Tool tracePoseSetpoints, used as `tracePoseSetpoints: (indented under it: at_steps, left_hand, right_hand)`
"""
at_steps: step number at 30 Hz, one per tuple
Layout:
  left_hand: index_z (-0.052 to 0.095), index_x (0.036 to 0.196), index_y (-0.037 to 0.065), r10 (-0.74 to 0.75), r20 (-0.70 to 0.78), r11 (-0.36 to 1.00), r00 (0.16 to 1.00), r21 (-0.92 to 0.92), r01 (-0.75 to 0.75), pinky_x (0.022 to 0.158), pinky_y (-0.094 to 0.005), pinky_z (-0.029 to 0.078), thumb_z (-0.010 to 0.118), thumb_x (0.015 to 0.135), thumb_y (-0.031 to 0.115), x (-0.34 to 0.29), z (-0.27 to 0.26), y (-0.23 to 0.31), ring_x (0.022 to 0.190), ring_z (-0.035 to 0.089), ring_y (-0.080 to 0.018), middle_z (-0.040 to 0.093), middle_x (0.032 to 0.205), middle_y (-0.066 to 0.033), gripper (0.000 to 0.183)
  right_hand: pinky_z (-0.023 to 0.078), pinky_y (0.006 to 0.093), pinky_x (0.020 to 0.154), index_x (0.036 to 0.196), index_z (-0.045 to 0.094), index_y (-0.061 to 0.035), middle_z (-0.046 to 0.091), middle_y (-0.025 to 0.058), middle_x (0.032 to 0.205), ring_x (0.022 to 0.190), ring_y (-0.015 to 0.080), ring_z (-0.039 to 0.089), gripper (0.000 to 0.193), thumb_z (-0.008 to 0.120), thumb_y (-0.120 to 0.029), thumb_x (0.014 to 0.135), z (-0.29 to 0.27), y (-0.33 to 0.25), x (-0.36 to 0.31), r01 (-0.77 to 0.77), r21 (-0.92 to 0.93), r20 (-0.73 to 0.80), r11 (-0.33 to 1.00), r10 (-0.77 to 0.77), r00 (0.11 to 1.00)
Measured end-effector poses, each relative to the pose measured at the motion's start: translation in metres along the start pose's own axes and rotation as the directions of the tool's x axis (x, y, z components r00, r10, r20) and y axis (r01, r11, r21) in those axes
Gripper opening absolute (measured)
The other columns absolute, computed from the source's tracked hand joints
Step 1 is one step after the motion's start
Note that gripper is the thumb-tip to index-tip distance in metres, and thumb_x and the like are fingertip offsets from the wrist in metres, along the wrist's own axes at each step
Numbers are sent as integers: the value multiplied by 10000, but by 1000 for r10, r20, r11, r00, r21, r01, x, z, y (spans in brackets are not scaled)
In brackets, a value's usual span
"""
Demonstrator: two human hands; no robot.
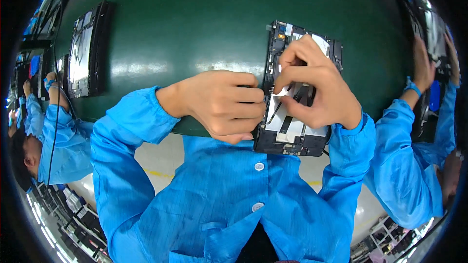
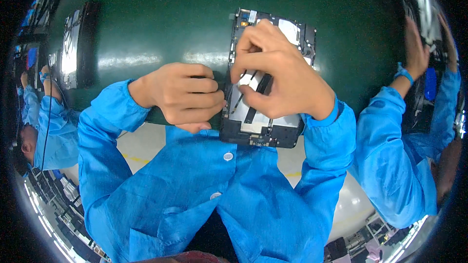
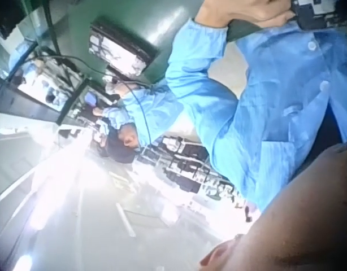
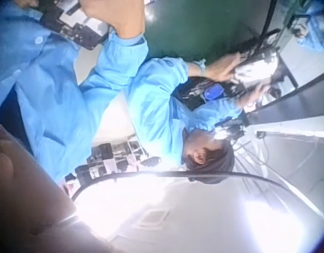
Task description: The person assembles internal components of a tablet device by hand, installing a ribbon cable, a battery, and a circuit board into a tablet chassis.
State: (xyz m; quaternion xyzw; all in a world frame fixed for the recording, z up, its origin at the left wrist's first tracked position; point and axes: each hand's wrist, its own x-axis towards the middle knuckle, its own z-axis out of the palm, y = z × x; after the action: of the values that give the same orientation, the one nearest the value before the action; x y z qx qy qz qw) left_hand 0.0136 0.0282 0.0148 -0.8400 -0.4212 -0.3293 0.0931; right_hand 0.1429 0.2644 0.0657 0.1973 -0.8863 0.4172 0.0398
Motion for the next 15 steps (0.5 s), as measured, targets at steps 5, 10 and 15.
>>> tracePoseSetpoints:
  at_steps: [5,10,15]
  left_hand:
    - [779,953,-44,-39,27,997,999,-62,40,741,-424,581,672,961,292,2,7,-3,816,683,-287,743,977,-136,353]
    - [781,972,-56,-47,29,994,998,-97,50,732,-426,577,671,964,291,3,10,-7,810,676,-294,736,976,-138,364]
    - [785,986,-60,-61,41,991,997,-115,66,723,-425,579,662,986,305,1,3,-6,819,676,-295,729,975,-143,386]
  right_hand:
    - [402,425,961,845,749,-78,585,96,1048,1033,328,528,191,805,-24,670,7,3,-10,-19,-92,85,996,27,996]
    - [382,439,929,865,731,-91,603,80,1060,1045,322,532,195,833,-24,715,5,5,-12,-95,-102,136,990,108,985]
    - [381,435,920,874,731,-94,601,71,1051,1032,321,530,179,823,-23,738,3,3,-8,-68,-95,150,993,82,985]
